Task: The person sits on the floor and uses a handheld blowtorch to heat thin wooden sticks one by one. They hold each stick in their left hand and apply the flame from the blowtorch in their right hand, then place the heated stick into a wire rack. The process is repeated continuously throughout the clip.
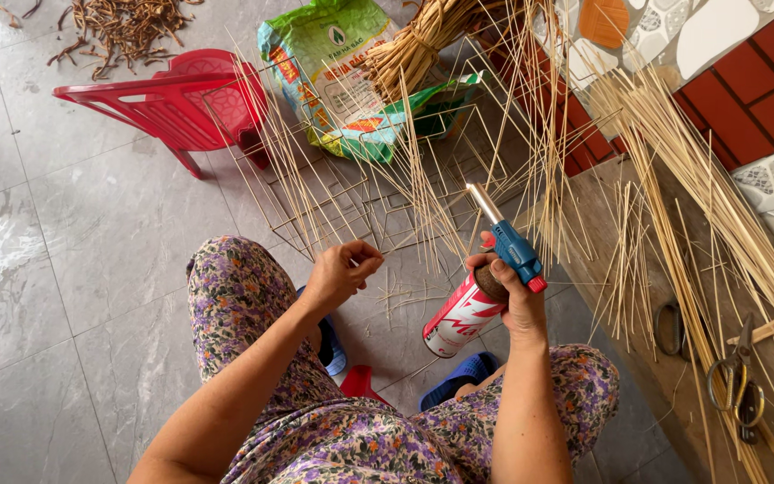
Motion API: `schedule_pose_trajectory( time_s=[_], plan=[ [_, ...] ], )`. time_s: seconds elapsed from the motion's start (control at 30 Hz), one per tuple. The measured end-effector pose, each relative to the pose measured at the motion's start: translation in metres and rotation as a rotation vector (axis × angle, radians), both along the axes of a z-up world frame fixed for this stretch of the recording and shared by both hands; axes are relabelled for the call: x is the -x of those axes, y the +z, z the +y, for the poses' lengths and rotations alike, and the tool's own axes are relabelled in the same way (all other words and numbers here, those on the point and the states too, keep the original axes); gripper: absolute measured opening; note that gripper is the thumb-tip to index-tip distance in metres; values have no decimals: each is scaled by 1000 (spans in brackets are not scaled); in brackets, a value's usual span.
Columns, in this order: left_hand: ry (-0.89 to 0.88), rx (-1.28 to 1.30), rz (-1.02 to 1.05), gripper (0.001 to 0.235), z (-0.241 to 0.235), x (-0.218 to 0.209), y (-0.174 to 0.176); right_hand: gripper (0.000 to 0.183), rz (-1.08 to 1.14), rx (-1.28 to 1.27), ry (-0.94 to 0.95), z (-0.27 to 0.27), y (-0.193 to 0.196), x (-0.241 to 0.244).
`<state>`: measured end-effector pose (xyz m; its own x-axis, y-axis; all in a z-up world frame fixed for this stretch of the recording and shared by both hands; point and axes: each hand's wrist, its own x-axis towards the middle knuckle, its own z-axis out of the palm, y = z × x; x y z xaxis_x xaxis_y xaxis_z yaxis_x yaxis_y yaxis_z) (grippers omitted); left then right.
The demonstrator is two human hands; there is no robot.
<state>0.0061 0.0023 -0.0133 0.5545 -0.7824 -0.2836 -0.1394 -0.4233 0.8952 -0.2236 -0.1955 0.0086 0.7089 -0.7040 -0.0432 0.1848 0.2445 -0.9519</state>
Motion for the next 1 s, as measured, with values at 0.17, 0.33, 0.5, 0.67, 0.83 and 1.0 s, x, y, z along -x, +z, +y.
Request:
schedule_pose_trajectory(
  time_s=[0.17, 0.33, 0.5, 0.67, 0.83, 1.0],
  plan=[
    [-21, 21, 68, 21, -2, 3, 3, 62, 48, -44, -105, -6, -10, -7],
    [6, 22, 61, 21, 1, 2, 5, 61, 21, -39, -149, -10, -8, -4],
    [20, 11, 73, 21, 0, 4, 4, 62, -17, -2, -35, -3, -6, 1],
    [-19, 38, 79, 21, -1, 5, 5, 61, 53, -34, -62, -2, -13, -7],
    [103, 43, 106, 20, -1, -10, -9, 60, 14, -16, -145, -7, -10, -4],
    [491, 285, 269, 17, -10, -77, -40, 60, 22, -36, -149, -4, -7, -1]
  ],
)
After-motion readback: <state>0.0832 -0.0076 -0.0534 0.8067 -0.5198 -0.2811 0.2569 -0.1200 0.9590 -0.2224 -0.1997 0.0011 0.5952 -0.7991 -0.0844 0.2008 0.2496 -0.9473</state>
